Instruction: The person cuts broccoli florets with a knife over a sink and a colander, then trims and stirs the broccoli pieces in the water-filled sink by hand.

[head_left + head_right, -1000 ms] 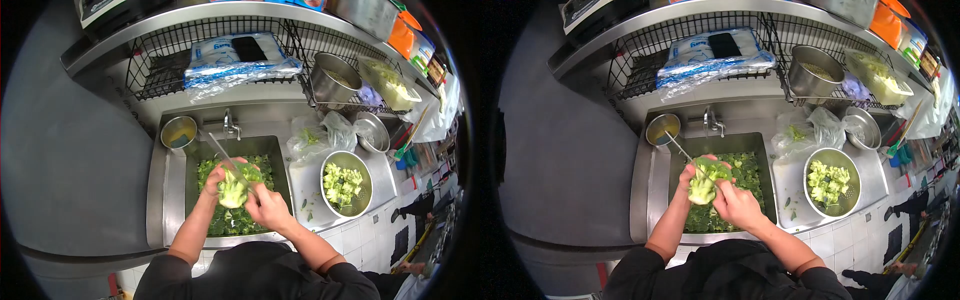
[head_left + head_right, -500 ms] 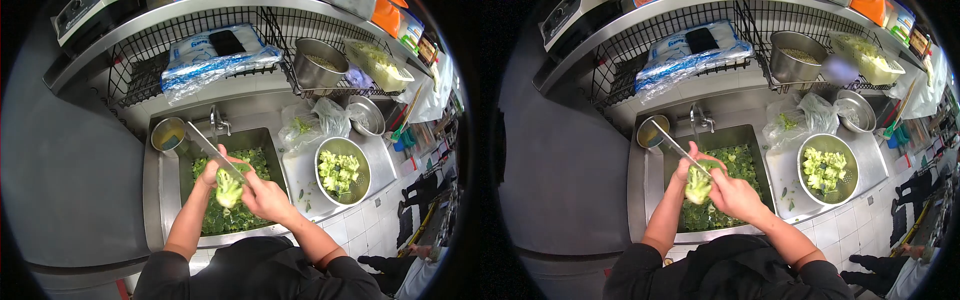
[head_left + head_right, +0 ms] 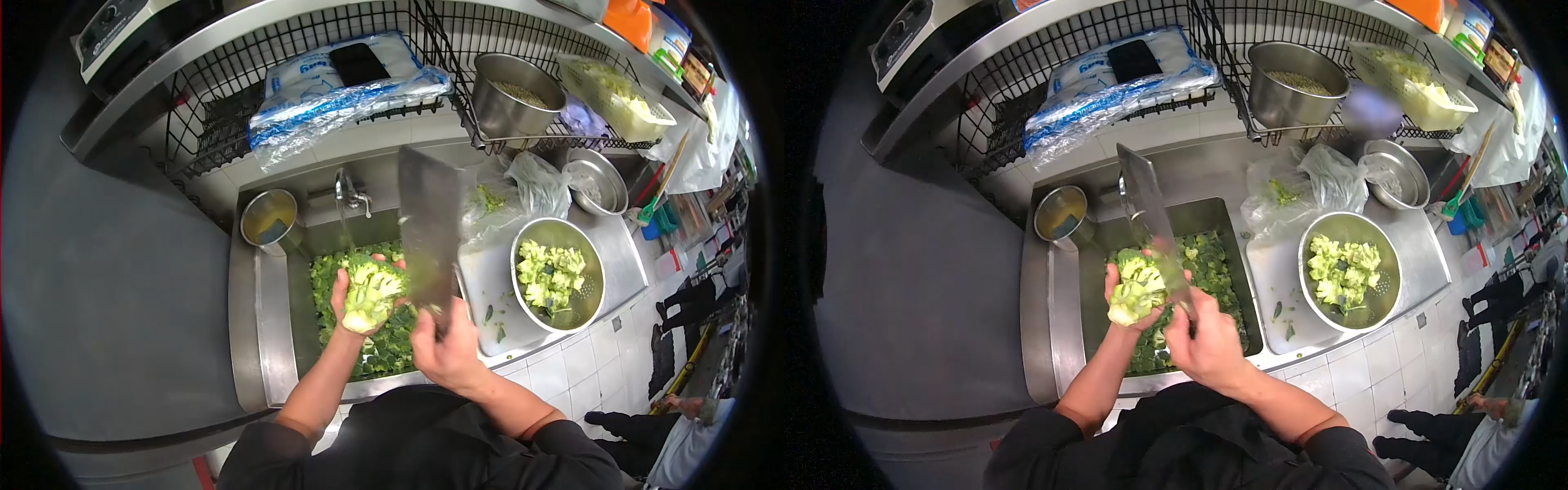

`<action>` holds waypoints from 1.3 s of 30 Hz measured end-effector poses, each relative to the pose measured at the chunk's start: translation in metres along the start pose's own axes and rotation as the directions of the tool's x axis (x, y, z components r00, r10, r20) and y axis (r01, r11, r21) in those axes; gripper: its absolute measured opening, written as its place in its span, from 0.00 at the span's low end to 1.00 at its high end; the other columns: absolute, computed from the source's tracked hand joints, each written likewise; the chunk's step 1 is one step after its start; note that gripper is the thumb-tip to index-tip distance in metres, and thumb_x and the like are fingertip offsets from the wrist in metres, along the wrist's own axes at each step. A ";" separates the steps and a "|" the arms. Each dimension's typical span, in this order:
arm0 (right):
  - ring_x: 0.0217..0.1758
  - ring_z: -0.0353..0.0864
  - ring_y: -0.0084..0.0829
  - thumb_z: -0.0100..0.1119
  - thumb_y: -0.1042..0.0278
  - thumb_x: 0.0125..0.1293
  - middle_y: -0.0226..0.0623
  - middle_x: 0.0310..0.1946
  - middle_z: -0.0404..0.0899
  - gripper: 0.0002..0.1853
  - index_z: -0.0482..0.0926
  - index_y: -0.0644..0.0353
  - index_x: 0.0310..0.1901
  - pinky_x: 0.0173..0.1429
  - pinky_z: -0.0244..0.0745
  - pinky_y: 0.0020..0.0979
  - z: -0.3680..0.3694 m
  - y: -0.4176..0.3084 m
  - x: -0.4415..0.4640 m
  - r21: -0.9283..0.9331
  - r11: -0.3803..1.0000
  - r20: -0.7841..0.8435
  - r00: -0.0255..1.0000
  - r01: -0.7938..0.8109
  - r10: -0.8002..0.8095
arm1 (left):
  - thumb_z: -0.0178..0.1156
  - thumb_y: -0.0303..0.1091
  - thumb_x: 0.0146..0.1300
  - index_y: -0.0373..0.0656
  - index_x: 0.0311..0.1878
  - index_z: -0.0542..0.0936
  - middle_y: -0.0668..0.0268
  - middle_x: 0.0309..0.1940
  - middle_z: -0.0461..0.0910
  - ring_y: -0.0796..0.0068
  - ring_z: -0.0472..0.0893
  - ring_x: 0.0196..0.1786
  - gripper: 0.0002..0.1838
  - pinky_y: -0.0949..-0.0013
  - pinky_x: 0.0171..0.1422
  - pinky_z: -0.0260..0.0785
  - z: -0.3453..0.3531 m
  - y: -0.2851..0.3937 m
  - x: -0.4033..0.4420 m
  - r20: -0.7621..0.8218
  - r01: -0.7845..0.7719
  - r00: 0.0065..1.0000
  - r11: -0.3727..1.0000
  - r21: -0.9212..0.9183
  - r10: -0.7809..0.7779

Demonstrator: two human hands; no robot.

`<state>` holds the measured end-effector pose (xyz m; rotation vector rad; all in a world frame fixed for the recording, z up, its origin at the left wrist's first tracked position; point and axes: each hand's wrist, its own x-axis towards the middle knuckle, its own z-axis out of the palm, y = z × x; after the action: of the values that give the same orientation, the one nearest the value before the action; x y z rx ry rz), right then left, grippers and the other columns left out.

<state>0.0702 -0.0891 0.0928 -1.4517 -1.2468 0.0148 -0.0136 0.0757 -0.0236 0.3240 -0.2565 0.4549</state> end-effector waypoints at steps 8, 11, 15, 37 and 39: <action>0.28 0.86 0.53 0.53 0.75 0.70 0.55 0.27 0.82 0.16 0.65 0.65 0.57 0.30 0.78 0.46 0.004 0.036 -0.004 0.070 0.936 0.127 0.934 -0.344 0.334 | 0.44 0.67 0.72 0.42 0.70 0.69 0.47 0.68 0.69 0.37 0.64 0.73 0.39 0.30 0.73 0.60 -0.002 -0.021 -0.010 -0.228 -0.074 0.970 0.997 0.028 0.079; 0.25 0.83 0.53 0.53 0.75 0.70 0.53 0.25 0.80 0.13 0.65 0.63 0.53 0.28 0.74 0.47 -0.019 0.067 -0.003 -0.019 0.934 0.102 0.928 -0.358 0.358 | 0.45 0.59 0.76 0.42 0.69 0.69 0.47 0.67 0.71 0.39 0.64 0.74 0.32 0.29 0.74 0.60 -0.023 -0.017 -0.028 -0.345 -0.074 0.937 0.997 -0.031 0.058; 0.24 0.81 0.57 0.53 0.75 0.70 0.55 0.22 0.78 0.12 0.64 0.63 0.52 0.28 0.71 0.48 -0.045 0.090 -0.021 -0.053 0.909 0.168 0.893 -0.414 0.417 | 0.50 0.43 0.78 0.44 0.74 0.60 0.48 0.71 0.64 0.40 0.67 0.72 0.27 0.32 0.70 0.68 -0.109 -0.017 -0.079 -0.746 0.082 0.662 0.996 -0.025 -0.074; 0.25 0.83 0.49 0.58 0.69 0.63 0.43 0.26 0.80 0.15 0.70 0.55 0.51 0.27 0.79 0.48 -0.079 0.130 -0.078 -0.359 0.927 0.570 0.812 0.108 0.126 | 0.48 0.62 0.73 0.45 0.54 0.76 0.59 0.43 0.79 0.57 0.79 0.41 0.28 0.54 0.40 0.75 -0.039 -0.094 0.000 -0.859 -0.042 0.262 0.894 0.446 0.441; 0.26 0.85 0.43 0.57 0.71 0.63 0.40 0.26 0.79 0.15 0.70 0.56 0.51 0.27 0.79 0.44 -0.084 0.128 -0.077 -0.433 0.887 0.580 0.803 0.161 0.137 | 0.49 0.65 0.71 0.45 0.53 0.77 0.61 0.37 0.79 0.60 0.80 0.36 0.30 0.56 0.35 0.74 -0.060 -0.099 0.008 -0.845 -0.080 0.339 0.908 0.412 0.414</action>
<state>0.1724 -0.1702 -0.0178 -1.9448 -1.8744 0.1948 0.0495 0.0163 -0.1006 0.2773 0.9428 0.9379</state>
